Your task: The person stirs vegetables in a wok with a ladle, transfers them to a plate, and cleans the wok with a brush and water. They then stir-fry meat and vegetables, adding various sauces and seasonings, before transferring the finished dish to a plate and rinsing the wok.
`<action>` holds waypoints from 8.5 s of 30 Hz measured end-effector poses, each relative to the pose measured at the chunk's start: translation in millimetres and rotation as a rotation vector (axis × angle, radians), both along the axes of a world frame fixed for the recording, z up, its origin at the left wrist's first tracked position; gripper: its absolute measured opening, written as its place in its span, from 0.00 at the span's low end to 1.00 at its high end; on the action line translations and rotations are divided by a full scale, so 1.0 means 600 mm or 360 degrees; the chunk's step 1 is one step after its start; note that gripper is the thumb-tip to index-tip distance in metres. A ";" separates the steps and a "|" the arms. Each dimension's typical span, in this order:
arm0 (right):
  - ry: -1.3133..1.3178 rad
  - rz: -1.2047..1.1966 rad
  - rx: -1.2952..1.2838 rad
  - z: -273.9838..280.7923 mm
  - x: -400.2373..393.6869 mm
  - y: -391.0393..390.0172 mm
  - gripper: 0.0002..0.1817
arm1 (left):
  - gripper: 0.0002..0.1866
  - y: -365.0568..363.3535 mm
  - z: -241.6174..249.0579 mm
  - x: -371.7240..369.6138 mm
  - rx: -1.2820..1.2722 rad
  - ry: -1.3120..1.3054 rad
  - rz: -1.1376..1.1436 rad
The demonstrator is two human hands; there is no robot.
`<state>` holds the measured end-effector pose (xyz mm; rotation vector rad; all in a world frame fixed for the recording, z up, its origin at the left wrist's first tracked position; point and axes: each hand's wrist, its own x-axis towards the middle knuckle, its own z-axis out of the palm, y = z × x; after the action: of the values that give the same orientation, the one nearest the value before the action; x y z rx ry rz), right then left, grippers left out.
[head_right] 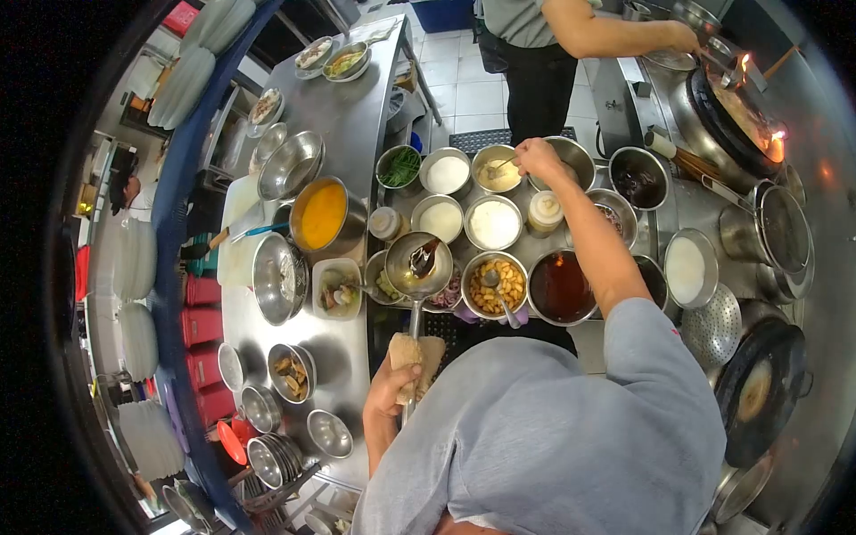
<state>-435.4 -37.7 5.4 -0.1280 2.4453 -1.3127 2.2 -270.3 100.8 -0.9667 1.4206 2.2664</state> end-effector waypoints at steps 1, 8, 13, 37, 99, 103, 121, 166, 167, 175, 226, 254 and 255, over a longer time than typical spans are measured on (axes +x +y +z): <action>-0.0023 0.0011 -0.0021 -0.004 -0.004 0.003 0.14 | 0.39 0.000 -0.001 0.002 0.0010 -0.0003 0.0010; -0.0246 0.0002 -0.0324 0.075 0.021 0.056 0.15 | 0.40 -0.008 -0.024 0.012 -0.0056 0.0067 0.0066; -0.0346 0.0344 -0.0571 0.163 0.058 0.063 0.14 | 0.39 -0.011 -0.011 -0.047 -0.0099 0.0005 -0.0128; -0.0159 0.0848 -0.0271 0.169 0.111 -0.033 0.16 | 0.36 -0.014 -0.007 -0.015 0.0086 0.0043 -0.0213; 0.0782 0.1018 -0.0120 0.077 0.218 -0.369 0.44 | 0.38 -0.060 0.032 0.057 0.0050 0.0257 0.0278; 0.0527 0.1111 -0.0058 0.001 0.213 -0.324 0.47 | 0.41 -0.056 0.014 0.060 0.0031 0.0242 0.0198; 0.0754 0.0031 0.0040 0.005 0.254 0.072 0.47 | 0.34 0.016 0.061 -0.047 0.0164 0.0184 -0.0170; 0.0600 0.0419 0.0318 0.168 0.280 0.070 0.41 | 0.36 -0.076 0.057 -0.063 0.0120 0.0281 -0.0662; 0.0677 0.0232 0.0152 0.136 0.275 0.078 0.40 | 0.36 -0.064 0.059 -0.052 0.0097 0.0241 -0.0646; 0.0986 -0.0145 0.0335 0.085 0.356 0.102 0.25 | 0.43 0.034 0.058 0.120 0.0022 -0.0136 -0.0039; 0.0767 0.1842 0.0973 -0.092 0.372 -0.452 0.16 | 0.51 -0.041 -0.051 0.323 0.0002 0.0121 0.0150; -0.0281 -0.0694 -0.3315 0.262 0.964 0.294 0.05 | 0.32 0.486 0.010 -0.023 0.1266 0.0195 -0.1658; -0.0116 -0.0903 -0.3170 0.264 0.992 0.333 0.06 | 0.34 0.504 -0.003 0.000 0.1269 0.0082 -0.1675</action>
<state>159.5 162.1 163.6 0.1455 0.1980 -3.1896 2.4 32.2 99.2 0.1149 0.6133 1.7068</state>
